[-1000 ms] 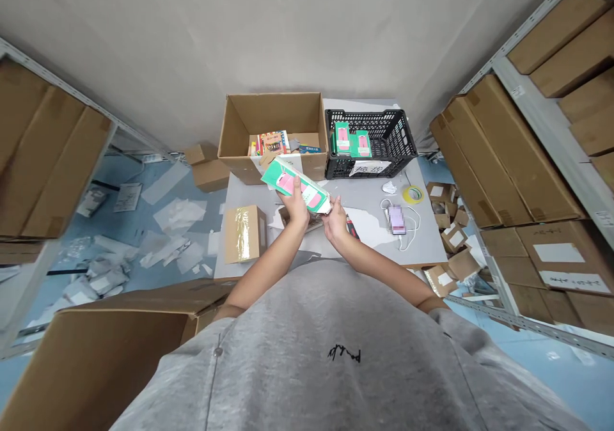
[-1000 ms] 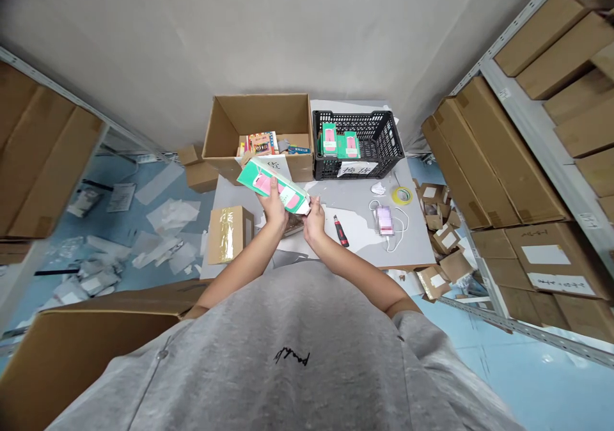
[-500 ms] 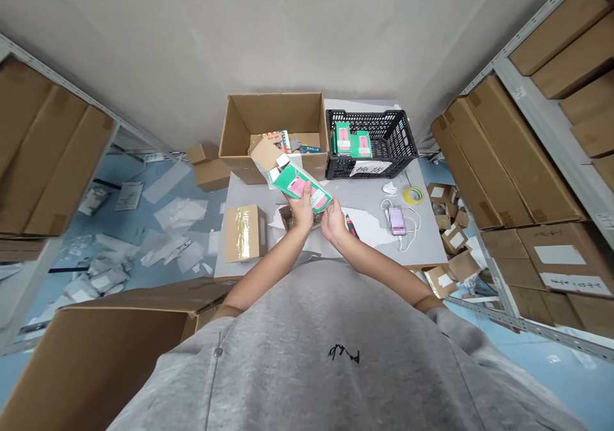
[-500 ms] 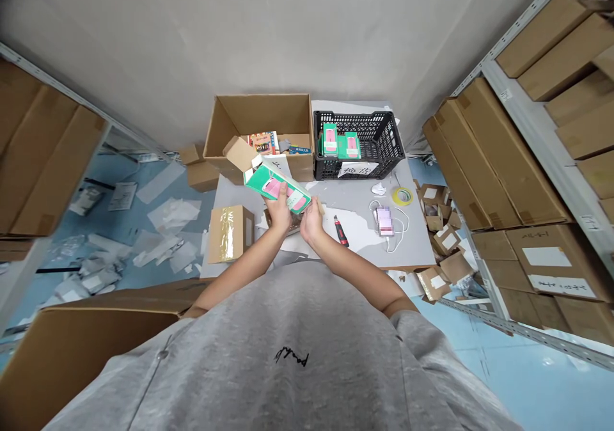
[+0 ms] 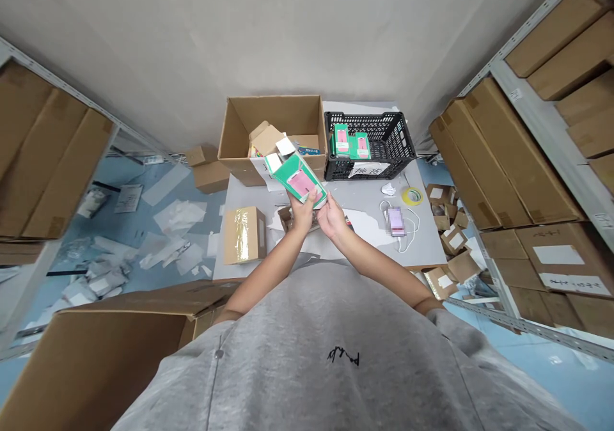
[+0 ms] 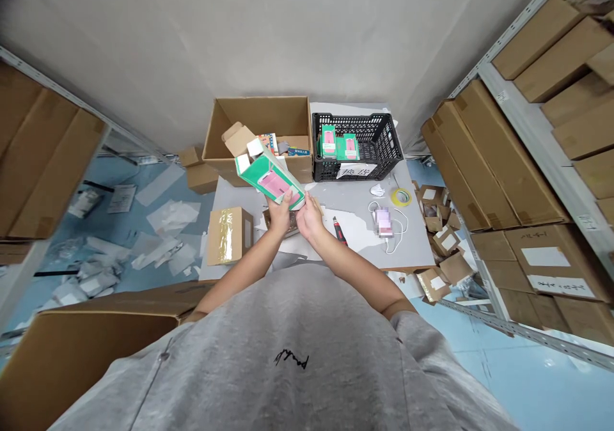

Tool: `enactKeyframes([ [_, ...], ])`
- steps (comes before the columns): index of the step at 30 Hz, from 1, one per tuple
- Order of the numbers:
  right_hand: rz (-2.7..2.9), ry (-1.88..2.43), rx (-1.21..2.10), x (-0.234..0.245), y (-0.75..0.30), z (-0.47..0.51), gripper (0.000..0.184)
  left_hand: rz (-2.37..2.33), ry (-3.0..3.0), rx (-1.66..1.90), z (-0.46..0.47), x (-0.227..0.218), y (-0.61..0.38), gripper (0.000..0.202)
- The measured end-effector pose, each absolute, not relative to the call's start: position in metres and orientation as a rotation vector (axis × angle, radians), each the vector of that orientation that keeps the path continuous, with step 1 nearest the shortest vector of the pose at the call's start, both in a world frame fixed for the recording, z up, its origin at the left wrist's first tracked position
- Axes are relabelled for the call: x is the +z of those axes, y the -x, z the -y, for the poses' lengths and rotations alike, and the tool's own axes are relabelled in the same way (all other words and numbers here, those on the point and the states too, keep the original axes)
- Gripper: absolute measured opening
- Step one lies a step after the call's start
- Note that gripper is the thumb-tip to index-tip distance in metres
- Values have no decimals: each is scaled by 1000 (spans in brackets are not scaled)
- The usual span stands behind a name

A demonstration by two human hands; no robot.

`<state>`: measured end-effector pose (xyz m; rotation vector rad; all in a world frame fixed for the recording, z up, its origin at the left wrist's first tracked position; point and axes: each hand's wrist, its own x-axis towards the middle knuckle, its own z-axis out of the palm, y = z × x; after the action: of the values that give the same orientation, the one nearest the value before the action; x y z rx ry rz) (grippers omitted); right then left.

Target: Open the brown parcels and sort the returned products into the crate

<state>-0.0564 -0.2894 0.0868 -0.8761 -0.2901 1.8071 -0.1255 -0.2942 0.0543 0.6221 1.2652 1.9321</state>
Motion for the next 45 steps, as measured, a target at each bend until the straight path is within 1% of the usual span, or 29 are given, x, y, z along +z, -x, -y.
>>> enactKeyframes([
  [6, 207, 838, 1869, 88, 57, 288, 39, -1249, -755, 1968, 290, 87, 143, 105],
  [8, 176, 854, 1901, 88, 55, 290, 39, -1210, -775, 1946, 285, 98, 151, 103],
  [11, 168, 833, 1977, 87, 49, 296, 38, -1160, -739, 1883, 275, 107, 160, 95],
  [15, 178, 779, 2046, 82, 44, 300, 39, -1084, -732, 1794, 265, 101, 164, 89],
  [20, 196, 814, 1986, 74, 38, 295, 37, -963, -803, 1583, 257, 90, 171, 100],
  [23, 207, 793, 1974, 71, 36, 290, 35, -931, -834, 1531, 251, 88, 176, 105],
  [25, 180, 803, 1948, 71, 37, 288, 34, -954, -831, 1537, 248, 88, 177, 101],
  [30, 100, 859, 1912, 69, 39, 285, 32, -1066, -764, 1631, 245, 82, 171, 78],
  [32, 69, 873, 1926, 66, 39, 286, 31, -1084, -735, 1663, 246, 79, 170, 73],
  [45, 27, 987, 1913, 48, 35, 289, 20, -1048, -861, 1655, 252, 63, 172, 73],
])
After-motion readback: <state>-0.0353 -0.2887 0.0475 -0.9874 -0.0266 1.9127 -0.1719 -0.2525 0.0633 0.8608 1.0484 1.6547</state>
